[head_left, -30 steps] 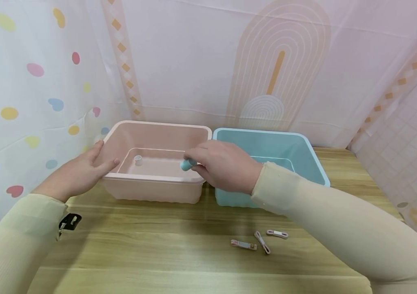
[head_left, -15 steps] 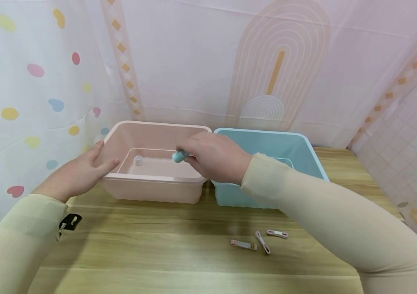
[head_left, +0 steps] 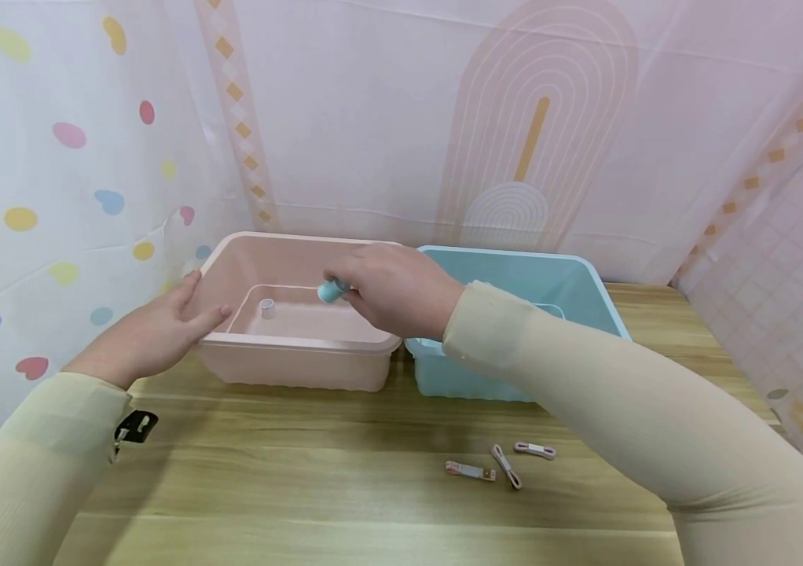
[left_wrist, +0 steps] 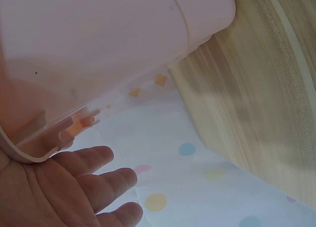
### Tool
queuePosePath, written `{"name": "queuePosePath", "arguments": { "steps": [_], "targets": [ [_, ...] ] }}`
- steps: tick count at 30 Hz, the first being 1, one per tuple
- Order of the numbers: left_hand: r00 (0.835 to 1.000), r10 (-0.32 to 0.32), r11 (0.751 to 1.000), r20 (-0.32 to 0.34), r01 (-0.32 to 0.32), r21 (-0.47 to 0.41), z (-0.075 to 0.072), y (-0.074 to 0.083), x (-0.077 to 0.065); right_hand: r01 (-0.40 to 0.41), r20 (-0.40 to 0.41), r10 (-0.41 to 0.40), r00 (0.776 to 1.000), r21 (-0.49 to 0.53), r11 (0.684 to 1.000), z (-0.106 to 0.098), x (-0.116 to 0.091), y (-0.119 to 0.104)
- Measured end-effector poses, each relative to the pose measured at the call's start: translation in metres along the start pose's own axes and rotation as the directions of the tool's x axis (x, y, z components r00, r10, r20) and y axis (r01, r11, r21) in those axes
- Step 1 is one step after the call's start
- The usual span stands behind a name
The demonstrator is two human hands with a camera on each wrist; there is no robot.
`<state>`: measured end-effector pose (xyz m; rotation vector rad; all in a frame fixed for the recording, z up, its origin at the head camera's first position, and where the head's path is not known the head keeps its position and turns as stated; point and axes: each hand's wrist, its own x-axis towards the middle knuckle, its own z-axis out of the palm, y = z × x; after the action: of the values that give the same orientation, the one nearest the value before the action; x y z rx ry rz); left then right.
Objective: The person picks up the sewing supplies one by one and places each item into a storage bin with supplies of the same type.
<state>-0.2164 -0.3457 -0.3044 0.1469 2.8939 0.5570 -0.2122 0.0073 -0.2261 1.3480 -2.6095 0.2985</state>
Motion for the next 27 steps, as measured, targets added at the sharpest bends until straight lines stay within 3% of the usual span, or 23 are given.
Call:
{"name": "queuePosePath", "arguments": {
  "steps": [27],
  "targets": [
    [1.000,-0.003,1.000,0.003,0.003,-0.023,0.003,0.004,0.000,-0.036,0.098,0.039,0.994,-0.025,0.999,0.003,0.037,-0.008]
  ]
}}
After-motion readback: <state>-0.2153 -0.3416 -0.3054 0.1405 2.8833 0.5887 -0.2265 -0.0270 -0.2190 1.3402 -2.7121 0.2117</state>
